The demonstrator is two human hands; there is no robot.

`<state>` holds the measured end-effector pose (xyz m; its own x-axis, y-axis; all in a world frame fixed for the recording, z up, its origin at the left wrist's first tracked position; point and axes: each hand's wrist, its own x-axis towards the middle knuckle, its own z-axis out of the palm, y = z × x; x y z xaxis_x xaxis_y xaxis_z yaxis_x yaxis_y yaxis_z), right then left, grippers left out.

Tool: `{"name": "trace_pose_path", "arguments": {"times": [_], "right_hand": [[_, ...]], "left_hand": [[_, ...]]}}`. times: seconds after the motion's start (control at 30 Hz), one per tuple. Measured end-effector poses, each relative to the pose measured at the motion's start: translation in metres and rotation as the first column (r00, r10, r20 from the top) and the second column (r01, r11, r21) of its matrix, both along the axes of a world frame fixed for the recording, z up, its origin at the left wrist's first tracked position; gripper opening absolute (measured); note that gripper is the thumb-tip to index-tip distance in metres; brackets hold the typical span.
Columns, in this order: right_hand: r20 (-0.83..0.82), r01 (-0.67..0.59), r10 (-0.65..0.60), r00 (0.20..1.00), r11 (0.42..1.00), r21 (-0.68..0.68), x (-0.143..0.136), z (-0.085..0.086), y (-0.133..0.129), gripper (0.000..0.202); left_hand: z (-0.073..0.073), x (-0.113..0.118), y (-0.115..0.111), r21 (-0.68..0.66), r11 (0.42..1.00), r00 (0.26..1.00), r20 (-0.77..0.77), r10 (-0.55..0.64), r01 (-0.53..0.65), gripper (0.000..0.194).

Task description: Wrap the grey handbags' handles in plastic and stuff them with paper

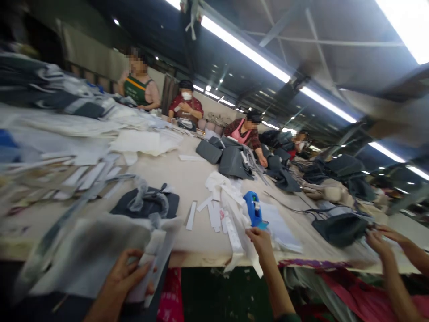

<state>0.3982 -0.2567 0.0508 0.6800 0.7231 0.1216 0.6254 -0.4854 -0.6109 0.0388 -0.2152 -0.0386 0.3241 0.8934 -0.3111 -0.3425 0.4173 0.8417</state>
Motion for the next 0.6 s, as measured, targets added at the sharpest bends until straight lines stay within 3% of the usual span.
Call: {"name": "trace_pose_path", "arguments": {"times": [0.07,0.17,0.23,0.3,0.43,0.6], "right_hand": [[-0.141,-0.187,0.186,0.972,0.982,0.008,-0.057,-0.008,0.012,0.028],[-0.392,-0.498,0.498,0.774,0.86,0.111,-0.155,-0.007,0.021,0.025],[-0.432,-0.621,0.587,0.685,0.78,0.075,-0.209,-0.001,0.025,0.018],[-0.353,-0.652,0.606,0.713,0.759,-0.014,-0.245,0.003,0.029,0.014],[-0.008,-0.548,0.563,0.827,0.801,-0.241,-0.267,0.002,0.039,0.018],[0.167,-0.479,0.568,0.806,0.791,-0.38,-0.271,0.004,0.043,0.022]], "left_hand": [[0.008,0.003,-0.003,0.014,1.0,0.998,0.052,0.024,-0.025,0.054],[0.015,0.005,-0.005,0.029,0.998,0.995,0.08,0.057,-0.059,0.052],[0.017,0.005,-0.006,0.048,0.996,0.991,0.111,0.072,-0.078,0.054],[0.016,0.004,-0.007,0.074,0.993,0.986,0.145,0.078,-0.089,0.058],[0.017,0.001,-0.008,0.114,0.989,0.983,0.168,0.072,-0.092,0.057],[0.019,-0.001,-0.009,0.157,0.984,0.99,0.128,0.064,-0.084,0.047]]}}
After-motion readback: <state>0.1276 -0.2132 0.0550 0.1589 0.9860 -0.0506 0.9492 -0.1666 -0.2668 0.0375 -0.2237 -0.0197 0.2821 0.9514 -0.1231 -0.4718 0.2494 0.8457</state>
